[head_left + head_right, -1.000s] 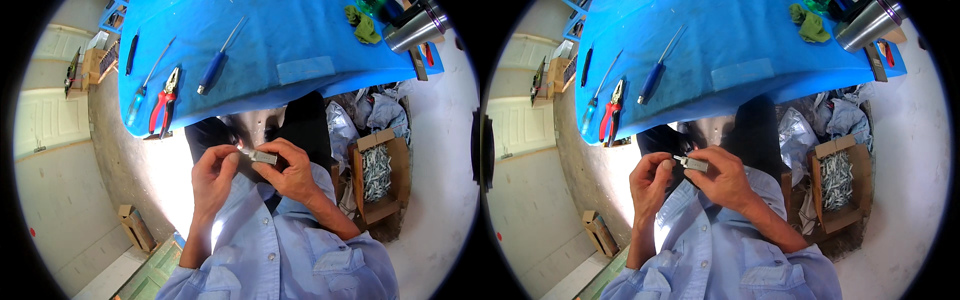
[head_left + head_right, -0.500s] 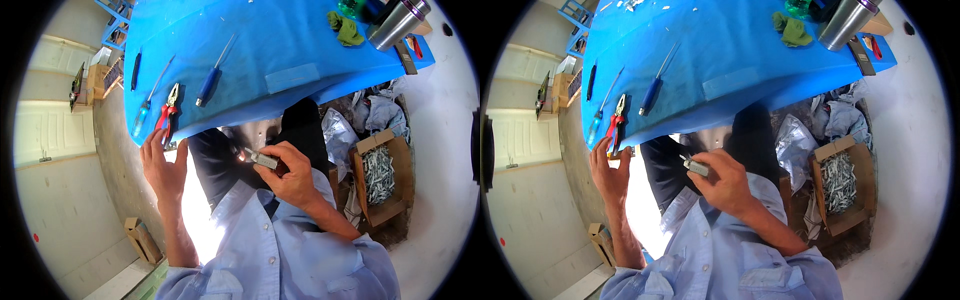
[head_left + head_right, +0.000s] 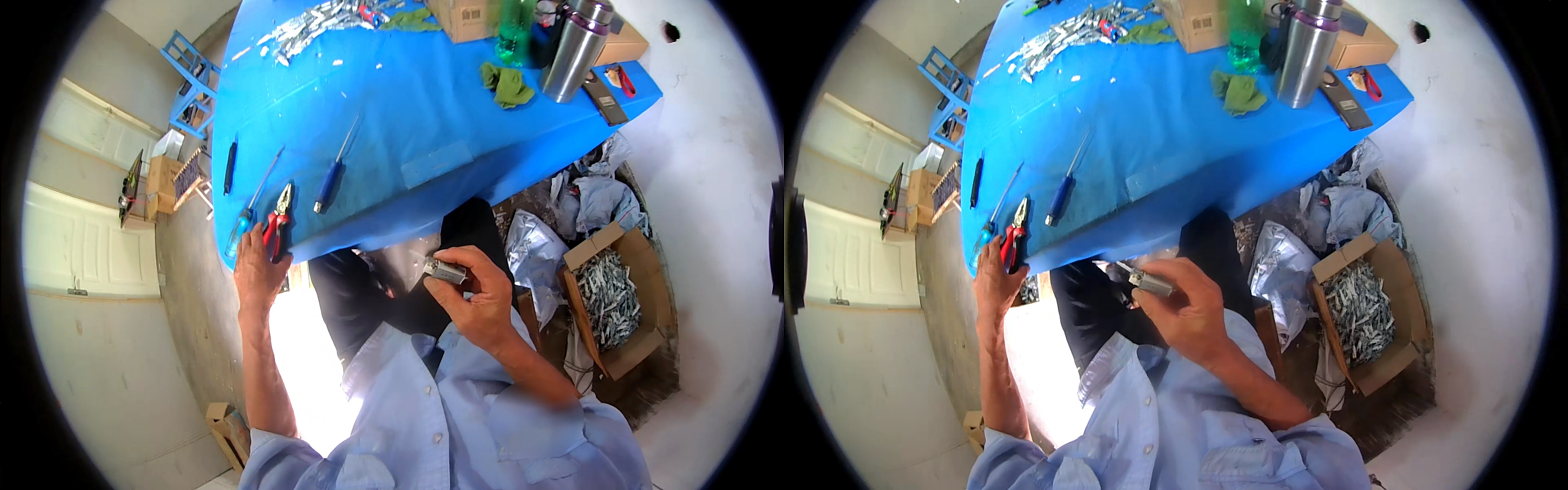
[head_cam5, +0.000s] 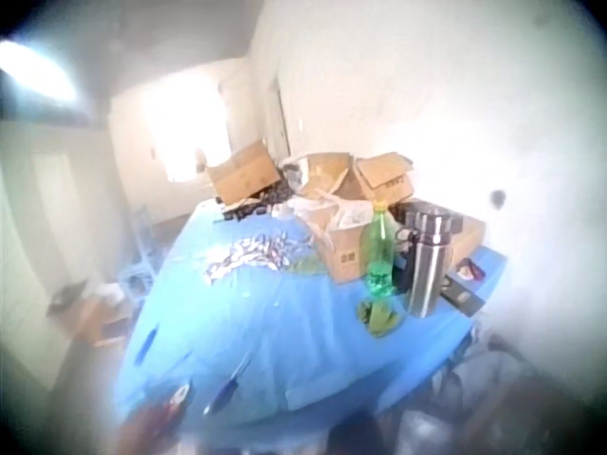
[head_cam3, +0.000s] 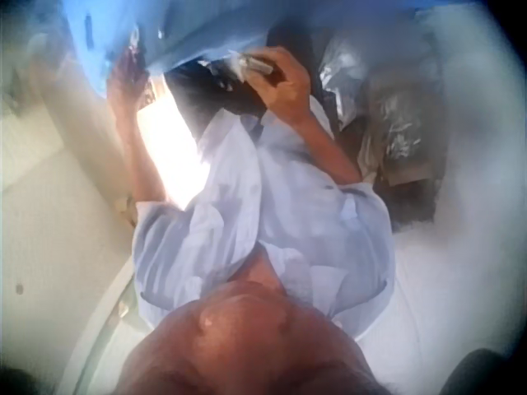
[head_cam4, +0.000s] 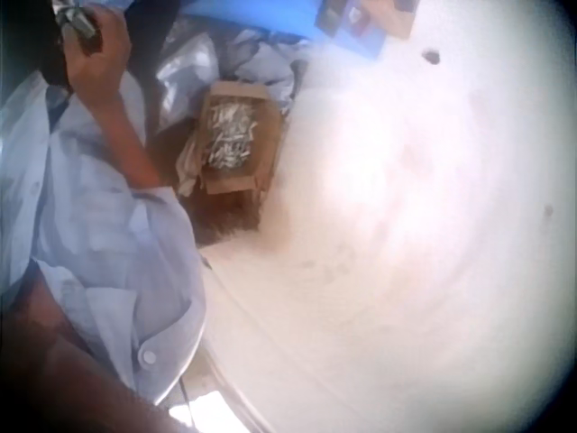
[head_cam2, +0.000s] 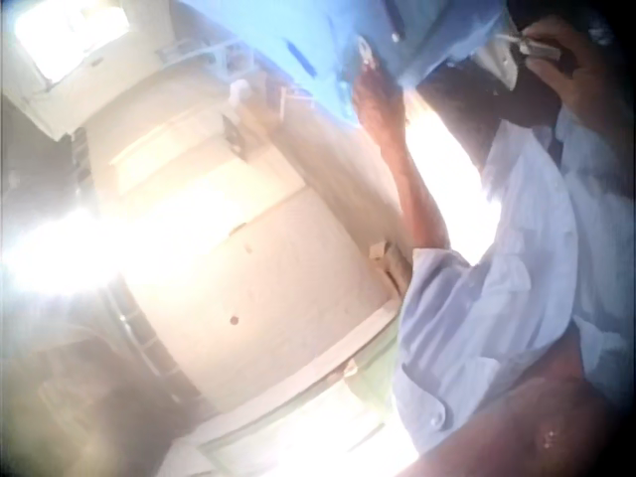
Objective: The person holds a metal component and uses a screwdriver and pliers to tighten or adjust internal parts while sitting with it in their lap.
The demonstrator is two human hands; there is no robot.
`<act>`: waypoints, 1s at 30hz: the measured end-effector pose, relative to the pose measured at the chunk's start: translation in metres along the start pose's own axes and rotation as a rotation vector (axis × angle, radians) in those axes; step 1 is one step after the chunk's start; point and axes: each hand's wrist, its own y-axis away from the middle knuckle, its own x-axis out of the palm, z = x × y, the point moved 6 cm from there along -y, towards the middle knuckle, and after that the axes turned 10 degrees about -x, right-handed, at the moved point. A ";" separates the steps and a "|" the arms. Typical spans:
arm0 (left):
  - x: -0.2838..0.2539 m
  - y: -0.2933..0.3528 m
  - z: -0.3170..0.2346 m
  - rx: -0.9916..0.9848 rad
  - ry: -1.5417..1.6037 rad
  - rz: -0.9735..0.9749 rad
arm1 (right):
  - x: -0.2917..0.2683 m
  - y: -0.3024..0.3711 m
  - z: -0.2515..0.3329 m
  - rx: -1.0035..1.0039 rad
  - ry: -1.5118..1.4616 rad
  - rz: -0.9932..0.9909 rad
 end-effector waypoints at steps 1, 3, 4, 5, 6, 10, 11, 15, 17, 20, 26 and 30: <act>0.001 -0.004 0.004 0.001 -0.003 -0.010 | -0.002 0.002 0.002 0.017 -0.036 -0.018; -0.004 -0.002 -0.006 0.053 0.007 -0.101 | -0.009 0.007 0.001 0.069 -0.106 -0.060; -0.002 0.000 -0.003 0.020 0.039 -0.074 | -0.013 0.008 0.001 0.072 -0.101 -0.059; 0.006 0.004 0.008 -0.023 0.074 -0.048 | -0.014 0.011 -0.001 0.077 -0.094 -0.048; 0.009 0.009 0.013 -0.056 0.112 -0.023 | -0.017 0.012 0.001 0.077 -0.085 -0.044; 0.002 0.042 0.027 -0.254 0.558 0.046 | -0.026 0.012 0.023 0.050 -0.137 -0.096; -0.002 0.052 0.021 -0.245 0.689 0.059 | -0.031 0.011 0.028 0.038 -0.129 -0.110; -0.038 0.107 -0.055 -0.270 1.379 0.283 | -0.036 0.005 0.042 -0.081 -0.075 -0.131; -0.035 0.129 -0.090 -0.267 1.586 0.540 | -0.033 0.005 0.052 -0.094 -0.085 -0.117; -0.043 0.160 -0.127 -0.259 1.611 0.697 | -0.033 0.003 0.067 -0.084 -0.111 -0.059; -0.084 0.168 -0.158 0.096 1.520 0.483 | -0.048 -0.006 0.082 -0.019 -0.230 0.010; -0.049 0.189 -0.179 0.008 1.495 0.909 | -0.051 -0.005 0.097 -0.096 -0.170 0.019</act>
